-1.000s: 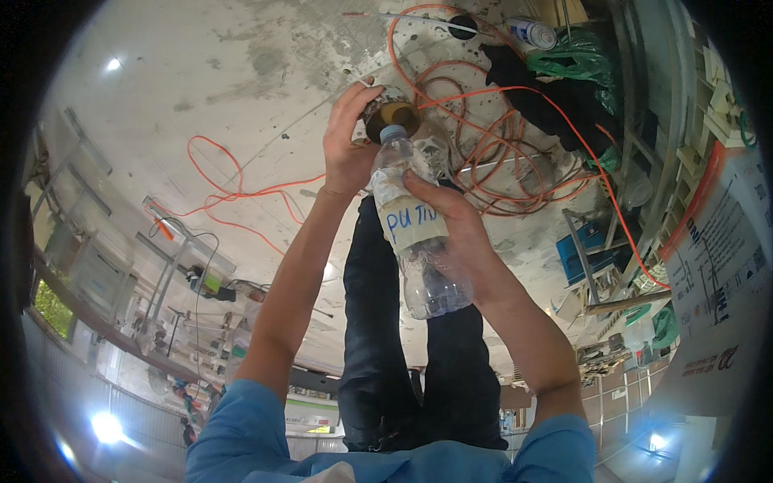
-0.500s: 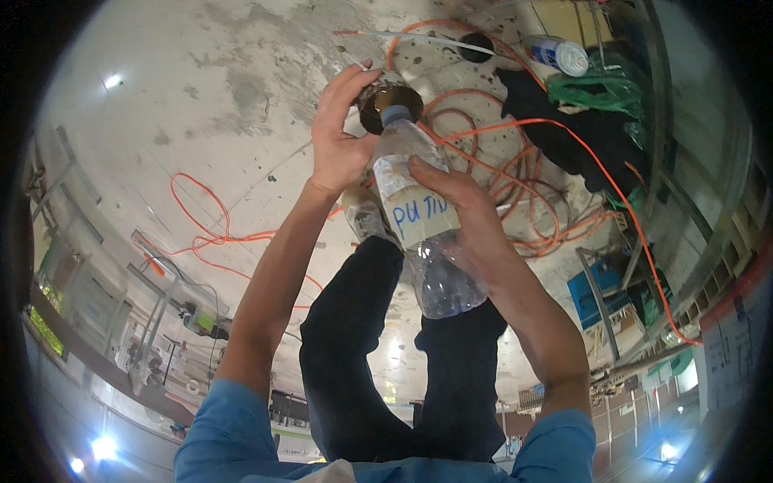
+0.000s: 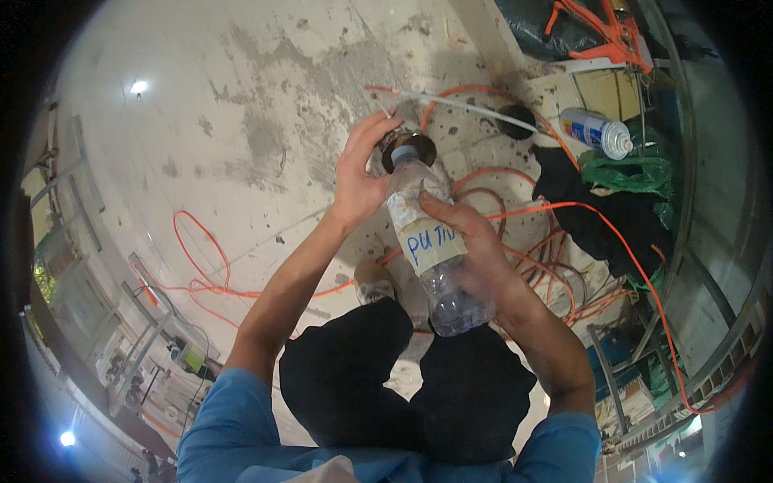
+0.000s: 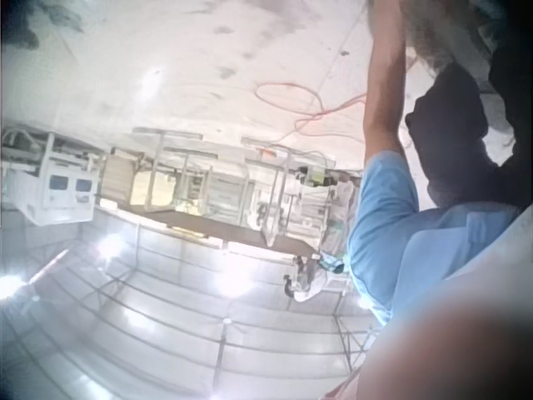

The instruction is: The person mixes paint in a small container using a brush, then adds liquid from a bottle and continues stirring. The person also wipes a wooden surface with a cloth.

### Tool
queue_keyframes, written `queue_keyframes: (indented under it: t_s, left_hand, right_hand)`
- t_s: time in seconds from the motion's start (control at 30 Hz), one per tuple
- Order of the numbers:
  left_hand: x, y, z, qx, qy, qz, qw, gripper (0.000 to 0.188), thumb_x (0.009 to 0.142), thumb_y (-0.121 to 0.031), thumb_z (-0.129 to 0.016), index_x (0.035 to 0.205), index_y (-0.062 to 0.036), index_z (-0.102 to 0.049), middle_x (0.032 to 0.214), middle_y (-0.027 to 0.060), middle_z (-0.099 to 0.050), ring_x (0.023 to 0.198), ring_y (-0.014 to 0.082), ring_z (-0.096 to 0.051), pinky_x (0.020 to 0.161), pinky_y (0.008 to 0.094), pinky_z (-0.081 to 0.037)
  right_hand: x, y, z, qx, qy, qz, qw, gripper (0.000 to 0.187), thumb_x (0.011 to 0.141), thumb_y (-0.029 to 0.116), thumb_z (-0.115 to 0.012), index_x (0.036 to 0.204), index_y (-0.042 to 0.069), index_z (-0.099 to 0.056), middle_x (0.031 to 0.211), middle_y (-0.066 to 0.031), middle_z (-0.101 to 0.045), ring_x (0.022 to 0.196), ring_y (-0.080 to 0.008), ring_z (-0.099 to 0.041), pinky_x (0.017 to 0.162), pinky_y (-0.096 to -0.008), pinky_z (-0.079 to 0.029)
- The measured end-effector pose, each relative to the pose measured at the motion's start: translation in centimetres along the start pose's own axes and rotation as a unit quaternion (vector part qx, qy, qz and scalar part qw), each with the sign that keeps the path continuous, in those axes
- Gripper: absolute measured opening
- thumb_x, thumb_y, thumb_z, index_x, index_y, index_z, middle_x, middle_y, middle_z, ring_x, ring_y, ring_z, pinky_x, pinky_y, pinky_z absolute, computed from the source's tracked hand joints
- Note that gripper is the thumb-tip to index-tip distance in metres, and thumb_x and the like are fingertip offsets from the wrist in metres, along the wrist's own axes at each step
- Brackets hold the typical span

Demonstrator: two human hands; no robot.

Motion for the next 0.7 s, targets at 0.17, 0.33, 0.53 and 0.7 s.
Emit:
queue_keyframes:
  t_s: [0.17, 0.33, 0.53, 0.7]
  left_hand:
    - [0.7, 1.6, 0.9, -0.005, -0.026, -0.003, 1.000, 0.075, 0.071, -0.002, -0.093, 0.140, -0.0095, -0.067, 0.150, 0.0160, -0.059, 0.138, 0.0318, -0.059, 0.113, 0.0402, -0.050]
    - [0.9, 0.9, 1.2, -0.074, -0.053, -0.010, 0.996, 0.075, 0.070, 0.003, -0.090, 0.140, -0.0085, -0.066, 0.149, 0.0144, -0.059, 0.135, 0.0288, -0.061, 0.112, 0.0385, -0.052]
    - [-0.3, -1.5, 1.5, -0.165, -0.048, 0.001, 0.985, 0.078, 0.072, 0.009, -0.090, 0.143, -0.0070, -0.062, 0.152, 0.0094, -0.051, 0.139, 0.0242, -0.058, 0.119, 0.0387, -0.050]
    - [-2.5, -2.2, 3.0, -0.140, -0.058, 0.009, 0.988, 0.079, 0.072, 0.011, -0.089, 0.145, -0.0058, -0.060, 0.153, 0.0096, -0.050, 0.140, 0.0244, -0.056, 0.120, 0.0383, -0.049]
  right_hand:
    - [3.1, 0.3, 1.8, -0.181, 0.063, 0.091, 0.977, 0.034, 0.106, 0.031, -0.068, 0.125, 0.003, -0.071, 0.101, -0.0042, -0.076, 0.084, -0.0103, -0.074, 0.070, -0.0280, -0.059]
    - [3.4, -0.3, 1.6, -0.320, -0.012, 0.208, 0.924, 0.033, 0.102, 0.022, -0.073, 0.127, 0.001, -0.070, 0.104, -0.0030, -0.075, 0.092, -0.0098, -0.072, 0.080, -0.0281, -0.057]
    - [-0.9, 3.1, 2.0, -0.402, -0.015, 0.477, 0.781, 0.050, 0.092, 0.024, -0.084, 0.133, 0.002, -0.066, 0.120, -0.0057, -0.072, 0.106, -0.0139, -0.068, 0.098, -0.0328, -0.053]
    - [-3.1, 10.2, 4.3, -0.509, -0.285, 0.641, 0.498, 0.057, 0.092, 0.027, -0.086, 0.135, -0.002, -0.062, 0.121, -0.0124, -0.072, 0.106, -0.0203, -0.068, 0.096, -0.0369, -0.054]
Point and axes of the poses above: each hand's wrist, its own x-axis towards the middle knuckle, its own z-axis out of the back of the hand, y = z × x, the point moved 1 cm from there along x, towards the middle knuckle
